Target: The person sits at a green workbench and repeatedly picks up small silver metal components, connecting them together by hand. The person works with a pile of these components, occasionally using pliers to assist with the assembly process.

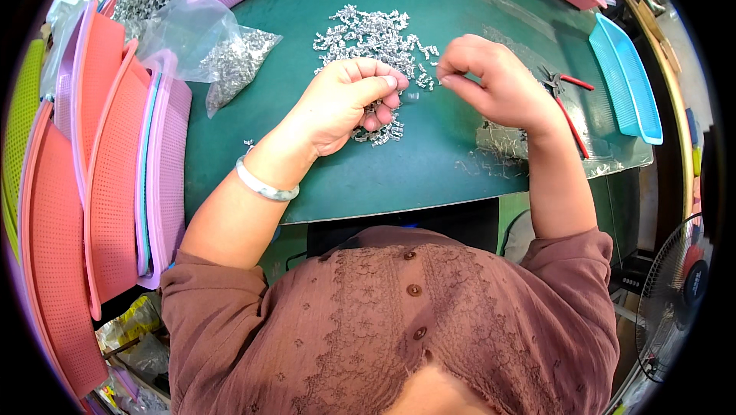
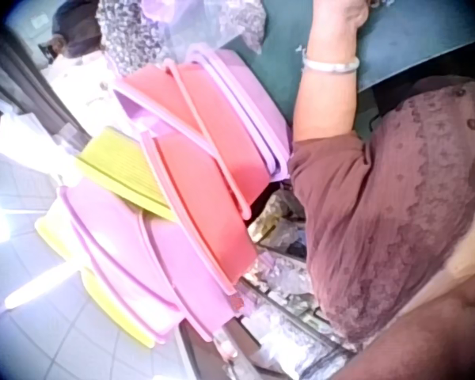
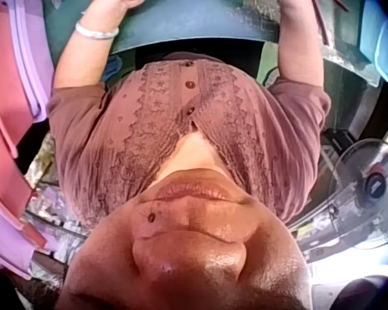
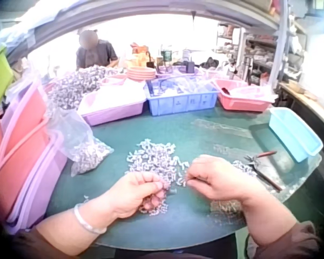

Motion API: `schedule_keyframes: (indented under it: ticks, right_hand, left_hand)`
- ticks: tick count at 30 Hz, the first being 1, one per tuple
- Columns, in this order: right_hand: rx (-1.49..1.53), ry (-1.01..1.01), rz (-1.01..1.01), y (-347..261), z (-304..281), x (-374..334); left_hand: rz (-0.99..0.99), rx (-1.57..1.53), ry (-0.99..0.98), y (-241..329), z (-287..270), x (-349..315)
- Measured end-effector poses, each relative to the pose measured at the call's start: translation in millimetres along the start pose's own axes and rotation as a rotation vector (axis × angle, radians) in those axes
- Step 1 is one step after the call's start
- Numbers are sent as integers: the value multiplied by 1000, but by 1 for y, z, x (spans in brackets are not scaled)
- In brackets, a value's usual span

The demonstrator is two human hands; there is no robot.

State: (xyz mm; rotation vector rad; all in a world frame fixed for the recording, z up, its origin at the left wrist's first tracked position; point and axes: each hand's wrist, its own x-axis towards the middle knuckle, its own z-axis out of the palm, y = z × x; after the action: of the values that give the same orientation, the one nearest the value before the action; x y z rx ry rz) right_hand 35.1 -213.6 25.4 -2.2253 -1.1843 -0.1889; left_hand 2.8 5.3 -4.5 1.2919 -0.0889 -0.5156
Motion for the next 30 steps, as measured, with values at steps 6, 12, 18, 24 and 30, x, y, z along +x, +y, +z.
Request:
schedule_keyframes:
  ticks: [6, 12, 18, 24, 30]
  right_hand:
    - [-123, -130, 43, 2, -9, -11]
    - [-181, -97, -14, -9, 14, 1]
    - [-171, -74, -50, -11, 33, 14]
    - [-208, -132, -19, -9, 41, 16]
    - [-163, -153, -14, -6, 38, 12]
  left_hand:
    - [-27, -2, -13, 2, 3, -2]
    - [20, -69, 69, 9, -7, 0]
    - [30, -96, 89, 12, -9, -1]
    - [50, -92, 91, 13, -12, 0]
    - [51, -86, 91, 13, -12, -1]
